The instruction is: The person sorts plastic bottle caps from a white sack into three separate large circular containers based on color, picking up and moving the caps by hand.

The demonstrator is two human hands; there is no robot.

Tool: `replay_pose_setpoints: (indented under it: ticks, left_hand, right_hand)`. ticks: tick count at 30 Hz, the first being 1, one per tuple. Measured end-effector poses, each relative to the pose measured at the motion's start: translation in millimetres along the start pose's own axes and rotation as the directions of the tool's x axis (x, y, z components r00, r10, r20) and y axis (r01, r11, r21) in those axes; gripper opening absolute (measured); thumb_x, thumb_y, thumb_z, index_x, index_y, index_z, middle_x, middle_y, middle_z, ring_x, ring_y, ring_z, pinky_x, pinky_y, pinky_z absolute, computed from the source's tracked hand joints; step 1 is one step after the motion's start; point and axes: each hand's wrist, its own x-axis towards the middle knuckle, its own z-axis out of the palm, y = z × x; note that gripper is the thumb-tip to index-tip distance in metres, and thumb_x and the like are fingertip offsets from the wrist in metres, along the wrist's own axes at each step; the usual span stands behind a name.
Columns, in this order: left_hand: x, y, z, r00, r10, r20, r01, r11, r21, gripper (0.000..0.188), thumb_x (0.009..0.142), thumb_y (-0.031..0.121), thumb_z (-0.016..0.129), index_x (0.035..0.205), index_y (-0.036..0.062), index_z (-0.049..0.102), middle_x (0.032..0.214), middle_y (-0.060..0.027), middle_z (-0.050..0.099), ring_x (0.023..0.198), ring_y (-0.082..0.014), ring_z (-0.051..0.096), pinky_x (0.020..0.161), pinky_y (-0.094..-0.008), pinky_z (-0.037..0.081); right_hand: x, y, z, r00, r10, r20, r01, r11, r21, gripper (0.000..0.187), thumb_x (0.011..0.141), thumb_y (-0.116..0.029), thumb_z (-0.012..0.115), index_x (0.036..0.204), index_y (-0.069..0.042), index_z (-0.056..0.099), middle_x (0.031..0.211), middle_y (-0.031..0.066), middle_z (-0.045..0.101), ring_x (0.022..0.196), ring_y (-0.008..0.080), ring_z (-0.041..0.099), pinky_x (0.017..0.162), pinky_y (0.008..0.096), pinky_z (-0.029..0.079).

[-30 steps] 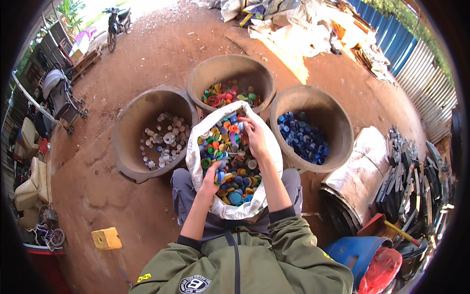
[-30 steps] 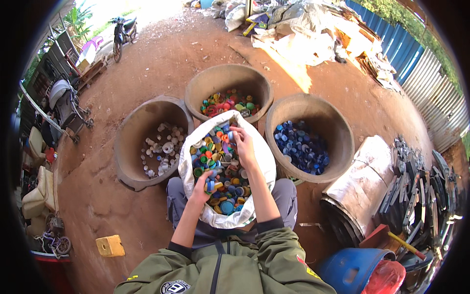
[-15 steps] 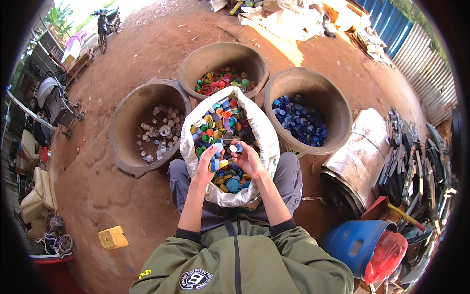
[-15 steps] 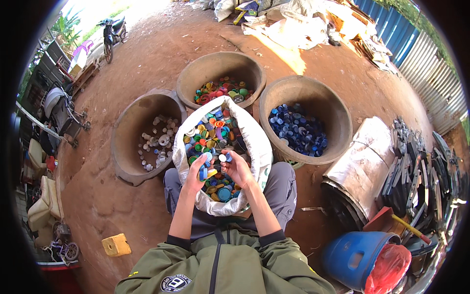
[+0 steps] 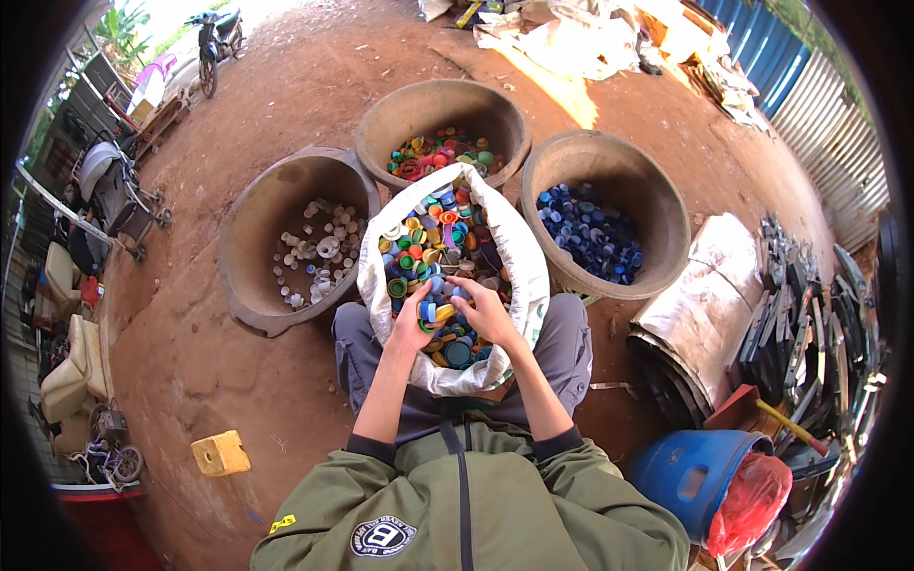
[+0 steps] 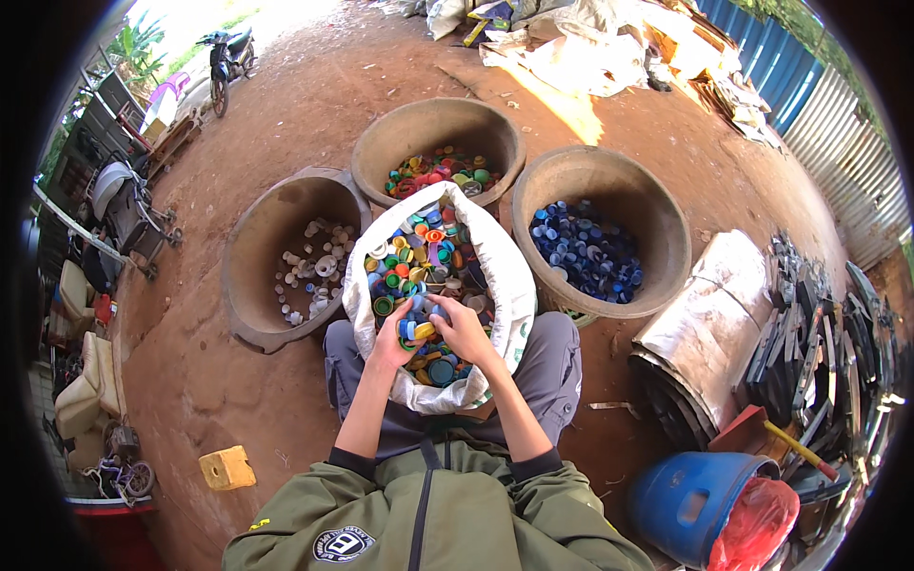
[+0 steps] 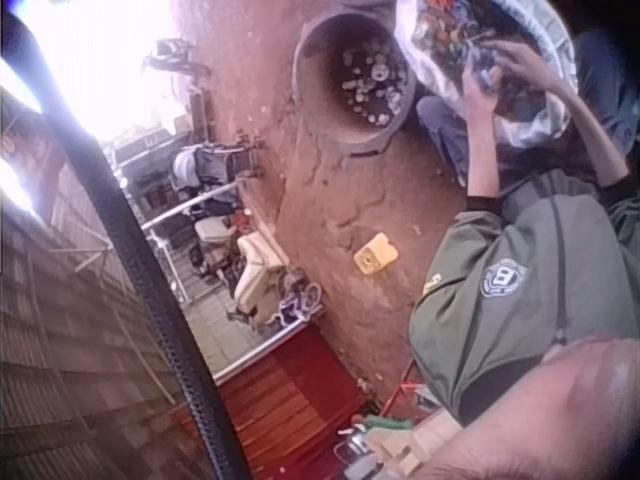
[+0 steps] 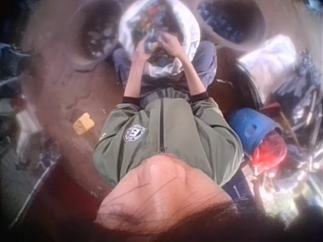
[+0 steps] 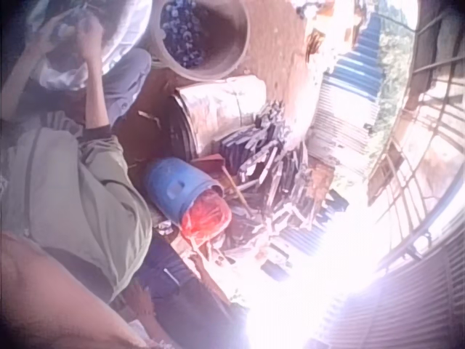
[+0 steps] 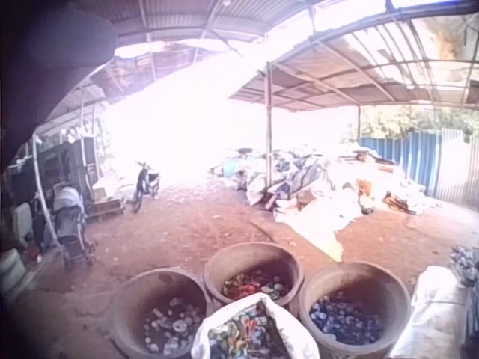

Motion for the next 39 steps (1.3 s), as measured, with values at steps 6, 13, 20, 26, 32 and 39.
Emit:
replay_pose_setpoints:
  ticks: [6, 13, 20, 26, 32, 39]
  left_hand:
    - [-6.9, 1.6, 6.1, 0.995, 0.089, -0.038, -0.087, 0.995, 0.044, 0.023, 0.097, 0.028, 0.056, 0.111, 0.0104, 0.061, 0.090, -0.0010, 0.068, 0.065, -0.0105, 0.065, 0.043, -0.0213, 0.048]
    - [-3.6, 2.7, 26.3, 0.973, 0.229, 0.029, -0.183, 0.690, 0.700, 0.019, 0.093, 0.021, 0.064, 0.101, 0.0041, 0.067, 0.089, 0.0027, 0.065, 0.074, -0.0028, 0.058, 0.060, -0.0194, 0.046]
    - [-12.1, 5.3, 49.3, 0.958, 0.273, 0.090, -0.218, 0.485, 0.847, 0.024, 0.093, 0.018, 0.063, 0.101, -0.0029, 0.069, 0.087, 0.0017, 0.064, 0.075, -0.0019, 0.052, 0.068, -0.0192, 0.043]
    - [-21.6, 15.0, 50.4, 0.992, 0.100, 0.072, -0.124, 0.823, 0.554, 0.035, 0.094, 0.017, 0.049, 0.122, 0.0012, 0.062, 0.105, 0.0005, 0.065, 0.072, -0.0031, 0.053, 0.065, -0.0196, 0.050]
    - [-10.7, 14.7, 43.2, 0.989, 0.086, 0.117, -0.131, 0.877, 0.462, 0.046, 0.091, 0.021, 0.044, 0.128, -0.0027, 0.056, 0.114, -0.0034, 0.063, 0.078, -0.0059, 0.056, 0.070, -0.0205, 0.049]
    - [-7.1, 11.3, 55.9, 0.971, 0.172, 0.167, -0.240, 0.660, 0.712, 0.047, 0.087, 0.003, 0.052, 0.134, 0.0011, 0.052, 0.131, -0.0065, 0.055, 0.113, -0.0136, 0.053, 0.092, -0.0245, 0.042]
  right_hand:
    - [-2.5, -14.7, -15.1, 0.990, 0.128, 0.064, -0.135, 0.983, 0.123, 0.032, 0.090, -0.009, 0.055, 0.121, 0.002, 0.057, 0.105, 0.0174, 0.067, 0.090, 0.0168, 0.067, 0.074, 0.0291, 0.051]
    - [9.4, 20.5, 7.9, 0.872, 0.420, 0.250, -0.414, 0.362, 0.836, 0.018, 0.096, -0.025, 0.051, 0.107, -0.013, 0.059, 0.100, -0.0009, 0.057, 0.092, 0.0091, 0.050, 0.075, 0.0273, 0.041]
    - [7.5, 37.3, 27.0, 0.875, 0.455, 0.166, -0.236, 0.100, 0.967, 0.017, 0.095, -0.023, 0.054, 0.102, -0.008, 0.057, 0.093, 0.0033, 0.059, 0.081, 0.0119, 0.054, 0.063, 0.0258, 0.042]
    - [1.6, 40.9, 22.6, 0.806, 0.570, 0.162, -0.213, 0.025, 0.977, 0.021, 0.096, -0.025, 0.052, 0.101, -0.006, 0.061, 0.088, 0.0045, 0.062, 0.075, 0.0148, 0.059, 0.063, 0.0275, 0.049]
    - [0.2, 45.6, 37.0, 0.835, 0.515, 0.194, -0.246, 0.035, 0.969, 0.028, 0.099, -0.031, 0.045, 0.106, -0.006, 0.058, 0.101, 0.0066, 0.064, 0.091, 0.0197, 0.062, 0.084, 0.0364, 0.051]
    - [1.4, 38.2, 45.2, 0.865, 0.464, 0.194, -0.215, -0.006, 0.977, 0.033, 0.099, -0.039, 0.042, 0.106, -0.012, 0.060, 0.101, 0.0015, 0.064, 0.097, 0.0154, 0.060, 0.092, 0.0327, 0.045]
